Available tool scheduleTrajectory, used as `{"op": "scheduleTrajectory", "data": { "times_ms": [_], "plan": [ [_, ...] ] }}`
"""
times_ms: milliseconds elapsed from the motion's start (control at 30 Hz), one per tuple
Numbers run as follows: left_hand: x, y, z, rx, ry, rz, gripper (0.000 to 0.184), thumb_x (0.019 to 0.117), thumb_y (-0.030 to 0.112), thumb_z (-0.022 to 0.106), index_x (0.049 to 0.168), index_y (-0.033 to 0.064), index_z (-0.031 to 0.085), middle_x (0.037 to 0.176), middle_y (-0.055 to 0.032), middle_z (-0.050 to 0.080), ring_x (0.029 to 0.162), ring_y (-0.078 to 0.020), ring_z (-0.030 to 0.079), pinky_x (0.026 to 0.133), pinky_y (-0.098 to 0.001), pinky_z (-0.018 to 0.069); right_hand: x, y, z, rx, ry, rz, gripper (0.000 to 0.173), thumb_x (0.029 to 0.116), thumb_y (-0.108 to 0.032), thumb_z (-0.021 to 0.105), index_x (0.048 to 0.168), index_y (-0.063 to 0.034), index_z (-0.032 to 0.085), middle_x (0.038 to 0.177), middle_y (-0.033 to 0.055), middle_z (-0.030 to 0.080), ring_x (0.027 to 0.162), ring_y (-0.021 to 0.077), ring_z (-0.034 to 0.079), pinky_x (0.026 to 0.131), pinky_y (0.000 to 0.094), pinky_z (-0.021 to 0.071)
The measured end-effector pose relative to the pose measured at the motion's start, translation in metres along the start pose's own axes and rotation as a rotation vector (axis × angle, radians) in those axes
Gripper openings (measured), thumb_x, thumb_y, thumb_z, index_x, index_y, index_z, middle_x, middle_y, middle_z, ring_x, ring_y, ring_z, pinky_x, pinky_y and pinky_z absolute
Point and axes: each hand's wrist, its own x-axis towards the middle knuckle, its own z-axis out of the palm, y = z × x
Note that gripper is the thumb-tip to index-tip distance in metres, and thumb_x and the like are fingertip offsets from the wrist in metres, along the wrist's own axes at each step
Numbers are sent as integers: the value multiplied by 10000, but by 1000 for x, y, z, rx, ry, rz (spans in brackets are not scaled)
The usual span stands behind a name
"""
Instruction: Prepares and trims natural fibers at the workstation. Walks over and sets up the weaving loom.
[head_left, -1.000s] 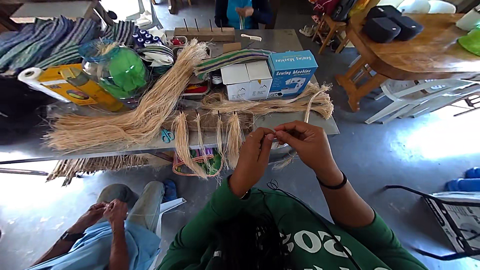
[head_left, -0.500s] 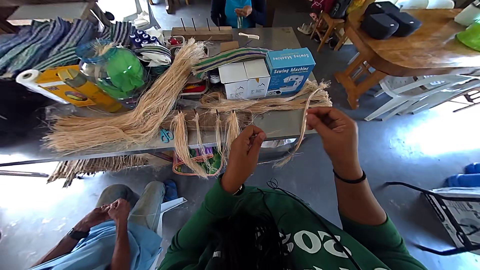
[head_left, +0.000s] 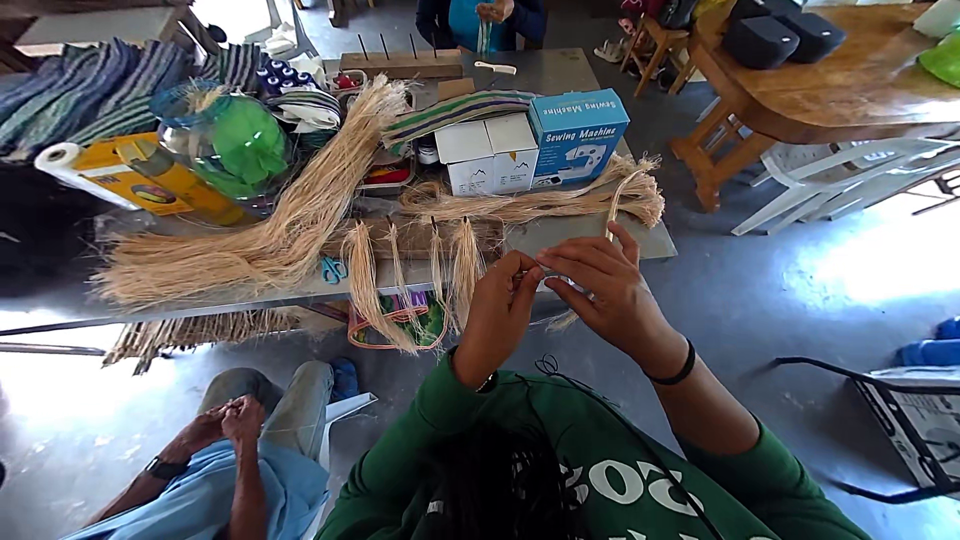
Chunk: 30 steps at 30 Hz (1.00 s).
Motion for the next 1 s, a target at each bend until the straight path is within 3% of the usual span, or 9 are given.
{"op": "scheduleTrajectory", "data": {
  "times_ms": [133,367,567,667,733,800,867,933,1000],
  "plan": [
    [0,1,-2,-48,-16,-11,129,1066,182,549,1042,88,634,777,9,584,607,-59,517,553,-208,443,-2,2,0,56,88,11,138,987,-153,682,1057,-101,789,972,23,748,962,139,695,1122,516,409],
    [2,-3,0,-316,-107,-86,198,1089,174,488,1082,39,633,774,-42,619,661,-128,627,674,-295,583,1,4,-7,36,91,35,133,998,-154,663,1027,-81,770,962,35,711,984,157,667,1084,464,448],
    [4,-2,4,-178,-49,-20,336,1105,239,442,1400,173,587,790,1,560,601,-80,491,541,-227,426,2,9,-12,7,89,62,139,1001,-161,654,1028,-87,769,983,46,703,1046,201,644,1063,457,445],
    [6,-4,7,106,37,127,362,1109,304,439,1390,165,619,1169,0,691,974,-101,650,826,-321,561,3,10,-12,12,91,63,132,998,-151,655,1012,-86,768,973,47,701,1039,201,642,1046,449,450],
    [6,-4,10,301,84,230,393,1102,320,449,1424,144,591,1520,-60,522,1425,-243,456,1167,-521,376,4,9,-13,4,78,63,135,1001,-151,649,1016,-85,766,969,48,698,1034,199,642,1042,452,450],
    [8,0,13,292,121,302,379,1098,270,460,1413,90,569,1579,-114,450,1514,-304,335,1235,-617,217,5,8,-13,-13,64,60,142,1004,-157,641,1015,-85,764,967,51,698,1024,204,641,1038,458,445],
    [6,8,16,158,98,269,346,1100,201,452,1400,49,536,1453,-76,574,1376,-187,524,1183,-485,396,6,7,-13,-21,58,55,149,1005,-167,640,1009,-87,765,955,52,696,1009,206,643,1040,463,443],
    [5,8,20,-79,12,135,322,1098,178,449,1391,54,503,1176,-64,666,939,-123,682,832,-328,600,6,8,-12,-29,57,49,151,1006,-176,642,1003,-84,762,948,52,691,999,209,642,1049,467,443],
    [5,3,23,-244,-47,4,281,1092,176,470,1348,69,517,1039,-55,647,729,-106,606,656,-267,536,5,9,-12,-34,61,45,150,1002,-176,650,998,-77,762,944,58,692,994,213,645,1052,470,442]
  ]
}}
